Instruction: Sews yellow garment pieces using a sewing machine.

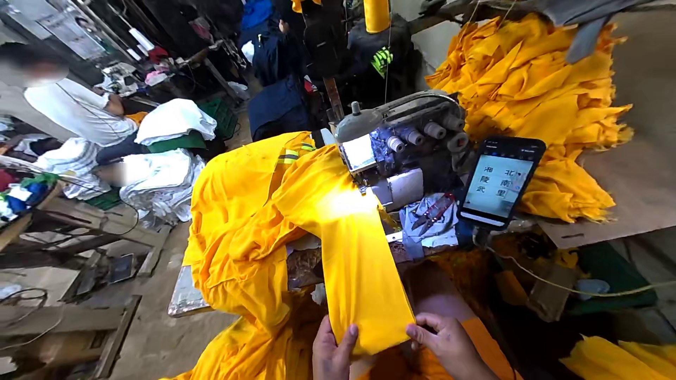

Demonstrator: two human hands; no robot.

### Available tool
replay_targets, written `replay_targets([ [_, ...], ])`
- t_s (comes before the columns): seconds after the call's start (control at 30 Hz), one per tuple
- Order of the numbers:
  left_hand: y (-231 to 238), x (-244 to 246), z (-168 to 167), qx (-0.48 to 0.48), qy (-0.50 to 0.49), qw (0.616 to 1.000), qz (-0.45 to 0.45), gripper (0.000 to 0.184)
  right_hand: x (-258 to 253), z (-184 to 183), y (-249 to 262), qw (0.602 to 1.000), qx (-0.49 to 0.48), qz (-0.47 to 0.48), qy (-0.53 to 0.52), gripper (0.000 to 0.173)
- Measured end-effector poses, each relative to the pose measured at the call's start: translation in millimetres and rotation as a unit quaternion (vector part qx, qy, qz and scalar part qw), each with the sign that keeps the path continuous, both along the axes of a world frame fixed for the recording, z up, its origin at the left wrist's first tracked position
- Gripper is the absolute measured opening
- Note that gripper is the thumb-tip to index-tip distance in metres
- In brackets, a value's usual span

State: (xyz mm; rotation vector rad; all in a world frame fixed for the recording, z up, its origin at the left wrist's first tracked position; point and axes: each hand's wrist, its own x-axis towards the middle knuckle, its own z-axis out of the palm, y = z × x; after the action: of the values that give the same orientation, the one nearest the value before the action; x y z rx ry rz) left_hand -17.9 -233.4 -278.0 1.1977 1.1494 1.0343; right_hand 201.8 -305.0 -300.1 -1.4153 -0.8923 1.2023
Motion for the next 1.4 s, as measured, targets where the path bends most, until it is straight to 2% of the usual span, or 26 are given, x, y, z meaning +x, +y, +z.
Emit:
replay_targets([
  [0.07,-1,-3,3,0.082,0.036,0.995,-0.044,0.082,-1,5,-4,0.999,0.003,-0.009,-0.036,0.019],
  [0.1,-1,-6,5,0.124,0.057,0.988,-0.068,0.091,-1,9,-5,0.998,0.016,-0.011,-0.053,0.018],
  [0.13,2,-9,6,0.159,0.077,0.980,-0.091,0.086,-1,11,-3,0.997,0.038,-0.016,-0.058,0.017],
  [0.23,27,-18,20,0.227,0.159,0.951,-0.137,0.051,0,18,17,0.994,0.103,-0.030,-0.034,0.011],
  [0.27,39,-18,28,0.235,0.172,0.946,-0.145,0.048,2,22,27,0.992,0.118,-0.031,-0.026,0.009],
  [0.53,136,-2,90,0.273,0.175,0.930,-0.174,0.056,22,58,114,0.978,0.200,-0.051,-0.032,0.010],
  [0.67,199,11,112,0.220,0.141,0.938,-0.229,0.061,27,73,159,0.975,0.199,-0.088,-0.037,0.008],
  [0.77,246,24,118,0.112,0.070,0.959,-0.250,0.062,24,66,187,0.964,0.216,-0.144,-0.055,0.030],
  [0.87,274,31,121,0.067,0.049,0.974,-0.209,0.065,19,68,190,0.962,0.218,-0.163,-0.027,0.030],
  [0.97,259,26,105,0.044,-0.019,0.992,-0.115,0.073,15,71,168,0.974,0.180,-0.135,0.020,0.027],
  [1.1,168,17,78,0.030,-0.119,0.992,-0.022,0.082,13,61,134,0.987,0.146,-0.042,0.055,0.022],
  [1.2,100,28,68,-0.016,-0.211,0.977,-0.010,0.078,0,82,142,0.994,0.076,0.018,0.072,0.022],
  [1.3,63,45,60,-0.037,-0.267,0.963,-0.019,0.080,-9,103,171,0.991,0.037,0.038,0.120,0.029],
  [1.4,50,43,54,-0.055,-0.241,0.967,-0.055,0.075,-4,106,173,0.984,0.052,-0.031,0.168,0.034],
])
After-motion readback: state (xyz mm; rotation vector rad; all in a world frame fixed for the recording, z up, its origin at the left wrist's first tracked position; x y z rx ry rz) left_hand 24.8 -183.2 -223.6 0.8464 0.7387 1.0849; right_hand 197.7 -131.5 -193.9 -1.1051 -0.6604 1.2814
